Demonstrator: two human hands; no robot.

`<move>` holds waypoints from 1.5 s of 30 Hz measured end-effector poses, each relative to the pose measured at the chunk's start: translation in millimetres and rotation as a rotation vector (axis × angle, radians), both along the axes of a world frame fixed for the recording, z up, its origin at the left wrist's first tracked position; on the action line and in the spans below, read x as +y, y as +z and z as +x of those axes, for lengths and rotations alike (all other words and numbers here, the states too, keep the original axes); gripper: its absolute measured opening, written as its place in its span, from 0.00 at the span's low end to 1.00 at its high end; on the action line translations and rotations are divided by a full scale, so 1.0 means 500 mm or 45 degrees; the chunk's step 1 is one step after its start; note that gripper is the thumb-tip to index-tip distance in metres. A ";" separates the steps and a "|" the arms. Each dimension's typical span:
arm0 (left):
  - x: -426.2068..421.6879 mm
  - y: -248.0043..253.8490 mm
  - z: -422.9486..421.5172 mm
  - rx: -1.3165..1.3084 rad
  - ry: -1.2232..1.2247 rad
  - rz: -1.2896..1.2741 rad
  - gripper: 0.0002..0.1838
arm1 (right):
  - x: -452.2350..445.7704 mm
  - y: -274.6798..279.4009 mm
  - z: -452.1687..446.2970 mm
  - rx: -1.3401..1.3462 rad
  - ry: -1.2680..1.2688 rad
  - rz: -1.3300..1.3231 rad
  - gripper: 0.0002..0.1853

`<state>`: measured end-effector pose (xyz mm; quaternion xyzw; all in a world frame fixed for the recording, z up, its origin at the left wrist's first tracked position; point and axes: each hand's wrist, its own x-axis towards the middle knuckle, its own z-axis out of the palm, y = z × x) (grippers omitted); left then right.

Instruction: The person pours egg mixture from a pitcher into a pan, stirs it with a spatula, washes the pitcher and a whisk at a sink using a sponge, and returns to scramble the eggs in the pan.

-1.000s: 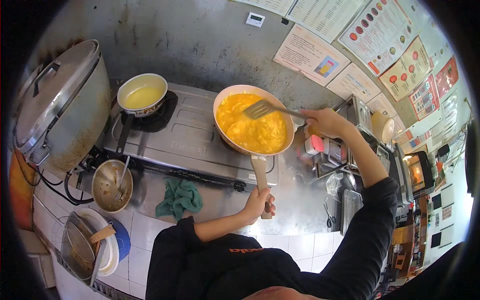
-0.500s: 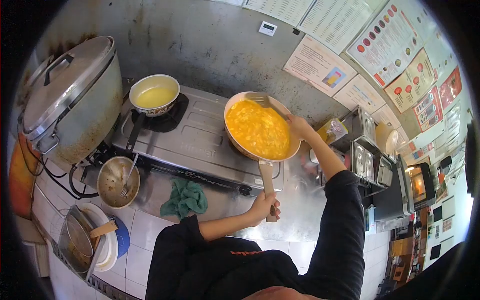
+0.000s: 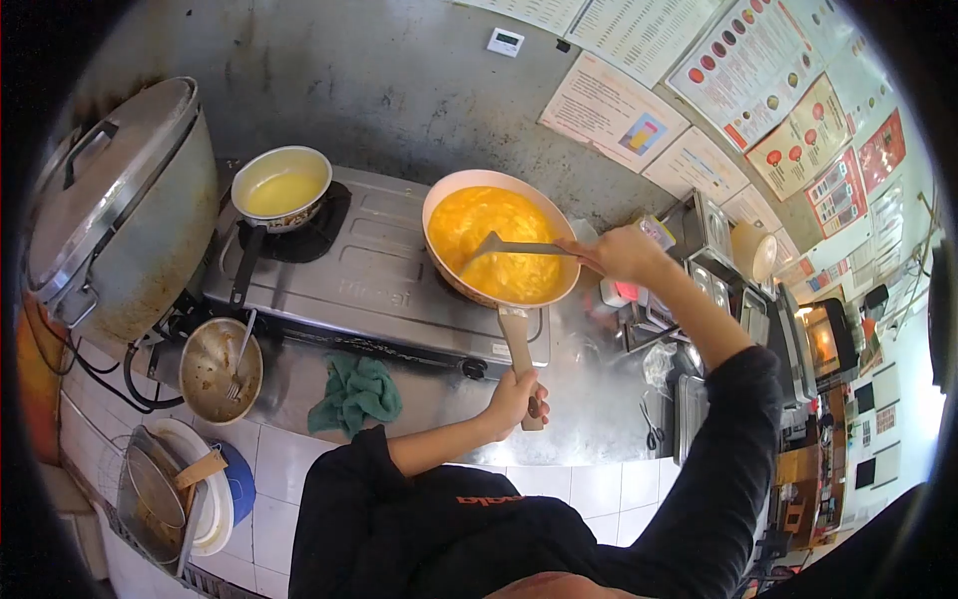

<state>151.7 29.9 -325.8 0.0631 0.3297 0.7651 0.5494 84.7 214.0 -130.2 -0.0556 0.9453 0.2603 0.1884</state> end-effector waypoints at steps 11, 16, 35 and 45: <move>0.007 -0.006 0.008 -0.069 0.106 0.025 0.08 | -0.107 0.162 0.042 -0.219 -0.640 -0.345 0.17; 0.008 -0.008 0.013 -0.113 0.145 0.049 0.08 | -0.097 0.091 0.083 -0.046 -0.284 0.093 0.14; 0.000 -0.008 0.012 -0.104 0.161 0.032 0.08 | 0.009 0.011 -0.060 0.415 -0.092 0.247 0.18; 0.007 -0.009 0.010 -0.137 0.122 0.029 0.09 | -0.078 0.111 0.071 -0.126 -0.434 -0.163 0.15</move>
